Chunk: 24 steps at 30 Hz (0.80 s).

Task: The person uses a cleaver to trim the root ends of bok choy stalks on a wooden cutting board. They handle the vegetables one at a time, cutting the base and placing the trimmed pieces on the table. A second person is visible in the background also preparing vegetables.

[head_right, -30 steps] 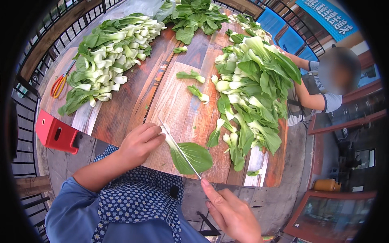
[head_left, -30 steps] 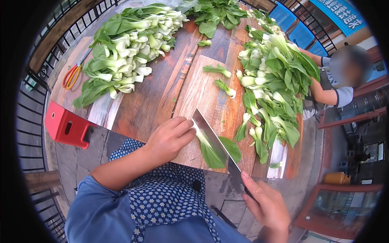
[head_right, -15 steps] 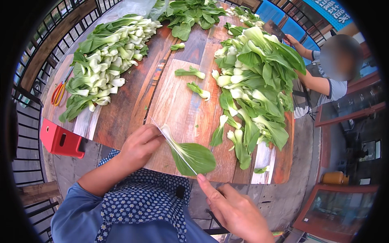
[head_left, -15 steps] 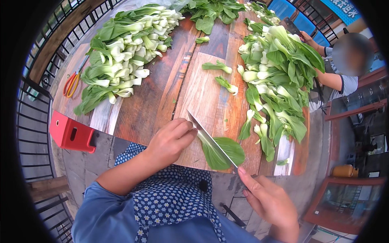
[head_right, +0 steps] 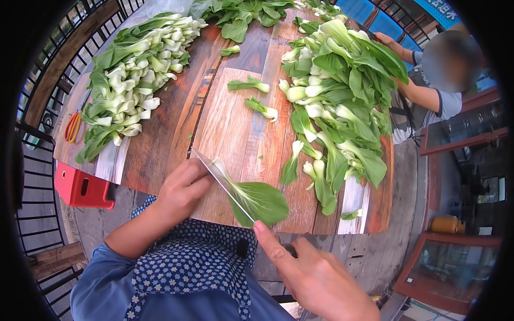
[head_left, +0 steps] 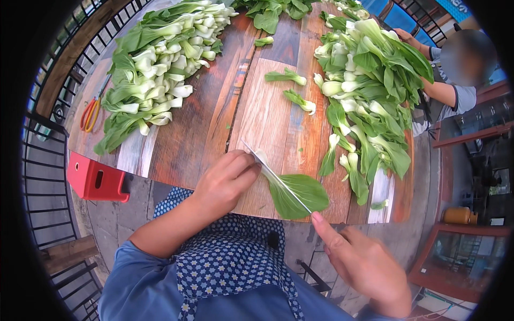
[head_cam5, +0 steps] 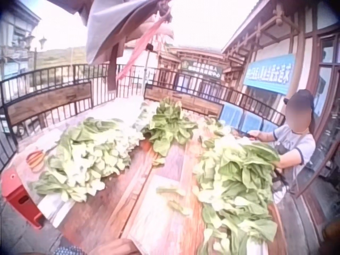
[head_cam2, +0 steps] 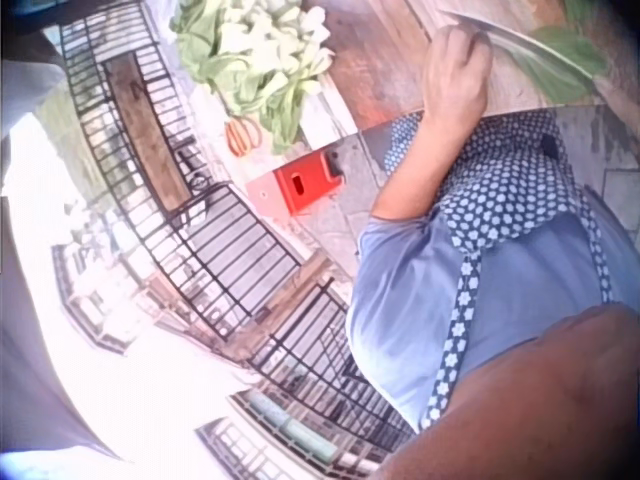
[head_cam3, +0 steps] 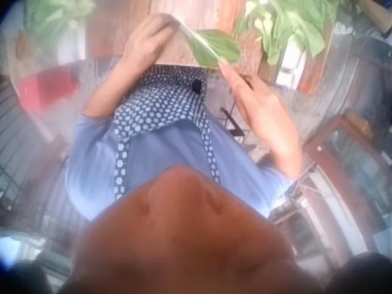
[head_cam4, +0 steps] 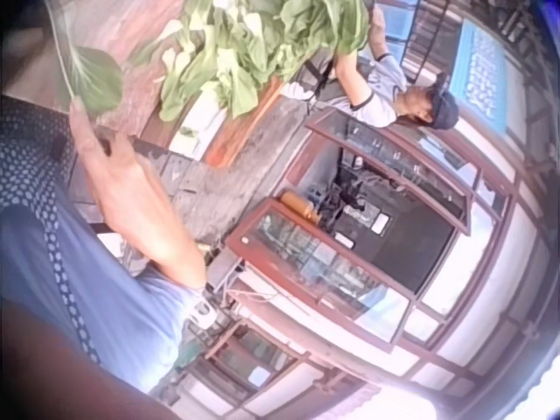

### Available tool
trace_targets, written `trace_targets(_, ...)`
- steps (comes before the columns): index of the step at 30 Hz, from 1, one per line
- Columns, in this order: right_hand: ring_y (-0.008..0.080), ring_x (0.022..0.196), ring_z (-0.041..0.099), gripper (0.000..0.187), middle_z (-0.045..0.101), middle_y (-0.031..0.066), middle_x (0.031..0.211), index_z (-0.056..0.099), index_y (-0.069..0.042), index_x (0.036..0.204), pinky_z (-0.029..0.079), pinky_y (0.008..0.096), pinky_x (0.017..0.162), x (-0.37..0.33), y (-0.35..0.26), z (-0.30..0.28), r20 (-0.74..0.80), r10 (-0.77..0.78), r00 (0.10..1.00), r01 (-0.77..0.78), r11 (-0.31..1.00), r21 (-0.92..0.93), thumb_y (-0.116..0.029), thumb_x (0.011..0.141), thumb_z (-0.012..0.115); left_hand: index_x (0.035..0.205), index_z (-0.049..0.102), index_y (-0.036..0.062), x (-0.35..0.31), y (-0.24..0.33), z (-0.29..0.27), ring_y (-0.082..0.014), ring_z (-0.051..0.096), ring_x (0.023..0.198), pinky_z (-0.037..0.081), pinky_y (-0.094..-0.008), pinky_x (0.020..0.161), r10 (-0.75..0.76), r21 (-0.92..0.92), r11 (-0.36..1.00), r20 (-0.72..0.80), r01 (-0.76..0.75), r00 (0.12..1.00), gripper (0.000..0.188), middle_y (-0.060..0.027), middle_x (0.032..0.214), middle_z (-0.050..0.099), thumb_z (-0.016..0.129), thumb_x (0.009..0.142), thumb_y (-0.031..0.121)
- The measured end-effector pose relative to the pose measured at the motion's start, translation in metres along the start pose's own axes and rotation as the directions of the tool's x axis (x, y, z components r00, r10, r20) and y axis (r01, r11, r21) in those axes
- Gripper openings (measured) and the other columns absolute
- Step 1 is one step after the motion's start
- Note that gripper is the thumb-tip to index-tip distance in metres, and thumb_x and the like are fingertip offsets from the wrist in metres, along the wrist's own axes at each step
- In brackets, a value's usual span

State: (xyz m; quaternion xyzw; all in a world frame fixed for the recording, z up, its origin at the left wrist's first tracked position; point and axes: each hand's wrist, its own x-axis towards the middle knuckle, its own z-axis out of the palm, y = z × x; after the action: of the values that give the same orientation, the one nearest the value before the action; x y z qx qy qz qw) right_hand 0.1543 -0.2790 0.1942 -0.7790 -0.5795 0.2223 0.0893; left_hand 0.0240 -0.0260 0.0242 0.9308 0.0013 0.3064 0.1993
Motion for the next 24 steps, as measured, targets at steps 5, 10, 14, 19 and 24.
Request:
trace_targets(5, 0.0329, 0.059, 0.058, 0.083, 0.054, 0.0125, 0.074, 0.043, -0.019, 0.162, 0.05, 0.0456, 0.056, 0.005, -0.01, -0.009, 0.078, 0.059, 0.995, -0.057, 0.998, -0.031, -0.001, 0.087, 0.072, 0.105, 0.07, -0.0054, 0.0, 0.0, 0.002, -0.0308, 0.065, 0.105, 0.056, -0.0379, 0.09, -0.009, 0.003, 1.0, 0.009, 0.009, 1.0, 0.028, -0.0136, 0.109, 0.064, 0.065, 0.079, 0.004)
trace_targets(10, 0.0328, 0.058, 0.059, 0.082, 0.053, 0.0126, 0.072, 0.043, -0.02, 0.162, 0.05, 0.046, 0.055, -0.004, -0.009, -0.004, 0.026, 0.06, 0.998, -0.059, 0.998, -0.032, -0.003, 0.088, 0.072, 0.107, 0.07, -0.0048, 0.0, 0.001, 0.002, -0.031, 0.065, 0.104, 0.056, -0.0378, 0.09, 0.001, 0.001, 1.0, 0.008, -0.001, 1.0, 0.029, -0.0134, 0.109, 0.064, 0.066, 0.079, 0.003)
trace_targets(14, 0.0334, 0.059, 0.059, 0.081, 0.055, 0.0129, 0.073, 0.045, -0.02, 0.161, 0.049, 0.0458, 0.056, -0.017, -0.009, -0.008, 0.081, 0.106, 0.991, -0.1, 0.992, -0.074, -0.004, 0.087, 0.074, 0.106, 0.07, -0.0049, -0.002, 0.001, 0.004, -0.0308, 0.065, 0.104, 0.056, -0.0375, 0.089, 0.003, 0.029, 1.0, -0.011, -0.002, 1.0, 0.029, -0.0133, 0.108, 0.063, 0.066, 0.079, 0.004)
trace_targets(19, 0.0348, 0.058, 0.059, 0.079, 0.056, 0.0137, 0.072, 0.049, -0.02, 0.159, 0.049, 0.0462, 0.056, -0.04, -0.011, -0.007, 0.078, 0.148, 0.986, -0.141, 0.987, -0.079, -0.003, 0.086, 0.074, 0.107, 0.068, -0.0054, -0.005, 0.001, 0.004, -0.0318, 0.065, 0.104, 0.055, -0.0373, 0.088, -0.001, 0.031, 1.0, -0.003, 0.001, 1.0, 0.031, -0.0137, 0.108, 0.062, 0.065, 0.078, 0.004)
trace_targets(24, 0.0342, 0.058, 0.059, 0.078, 0.055, 0.0126, 0.069, 0.052, -0.02, 0.156, 0.049, 0.046, 0.055, -0.059, -0.025, -0.012, 0.054, 0.191, 0.98, -0.183, 0.975, -0.128, -0.001, 0.084, 0.075, 0.108, 0.069, -0.0051, -0.002, -0.001, 0.003, -0.033, 0.065, 0.106, 0.056, -0.0395, 0.091, 0.033, 0.016, 0.999, 0.015, -0.033, 0.999, 0.032, -0.0147, 0.113, 0.065, 0.065, 0.077, 0.004)
